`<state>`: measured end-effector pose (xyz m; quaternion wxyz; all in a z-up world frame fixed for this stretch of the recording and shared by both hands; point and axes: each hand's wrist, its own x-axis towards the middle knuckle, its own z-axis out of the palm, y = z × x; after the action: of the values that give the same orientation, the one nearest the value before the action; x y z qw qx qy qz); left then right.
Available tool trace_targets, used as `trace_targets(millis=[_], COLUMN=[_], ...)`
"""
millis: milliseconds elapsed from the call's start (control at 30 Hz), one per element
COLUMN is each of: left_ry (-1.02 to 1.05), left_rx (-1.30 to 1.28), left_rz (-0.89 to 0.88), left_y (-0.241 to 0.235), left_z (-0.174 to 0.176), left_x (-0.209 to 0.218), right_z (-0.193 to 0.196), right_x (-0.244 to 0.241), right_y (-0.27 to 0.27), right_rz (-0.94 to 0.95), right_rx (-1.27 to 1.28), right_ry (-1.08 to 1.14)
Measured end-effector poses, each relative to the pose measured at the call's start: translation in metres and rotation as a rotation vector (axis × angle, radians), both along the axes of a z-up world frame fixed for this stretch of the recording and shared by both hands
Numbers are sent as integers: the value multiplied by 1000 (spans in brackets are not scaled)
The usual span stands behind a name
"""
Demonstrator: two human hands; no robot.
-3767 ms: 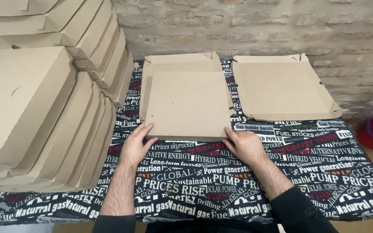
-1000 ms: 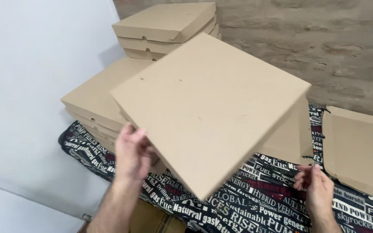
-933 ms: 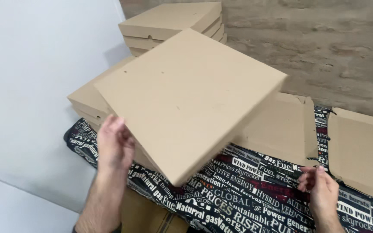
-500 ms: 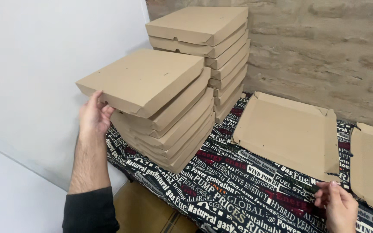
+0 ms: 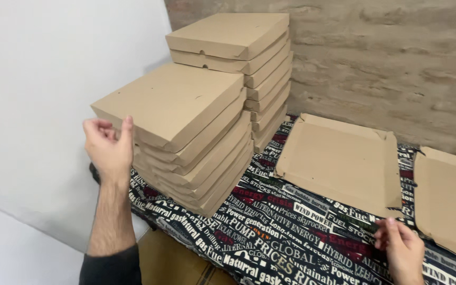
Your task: The person assembles flat cardboard pizza boxes by folding the side flaps and locking the tabs. They repeat this process for several boxes, stacking the completed ones on the left side of the table.
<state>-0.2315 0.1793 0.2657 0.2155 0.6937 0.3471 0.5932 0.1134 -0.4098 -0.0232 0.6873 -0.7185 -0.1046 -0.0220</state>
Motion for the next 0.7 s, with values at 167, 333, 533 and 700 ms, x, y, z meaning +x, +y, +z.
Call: trace_targets(millis=[167, 333, 533, 700], left_ry=[-27, 180, 943, 1159], left_rx=[387, 463, 632, 687], left_rz=[-536, -1022, -1113, -1003], left_y=[-163, -280, -333, -341], left_z=[-3, -74, -211, -251], left_x=[56, 185, 335, 388], right_z=[12, -6, 18, 26], right_x=[-3, 6, -4, -4], right_y=[2, -11, -15, -22], right_rz=[-116, -245, -344, -421], right_rx=[-168, -299, -258, -172], right_ry=[-13, -203, -244, -233])
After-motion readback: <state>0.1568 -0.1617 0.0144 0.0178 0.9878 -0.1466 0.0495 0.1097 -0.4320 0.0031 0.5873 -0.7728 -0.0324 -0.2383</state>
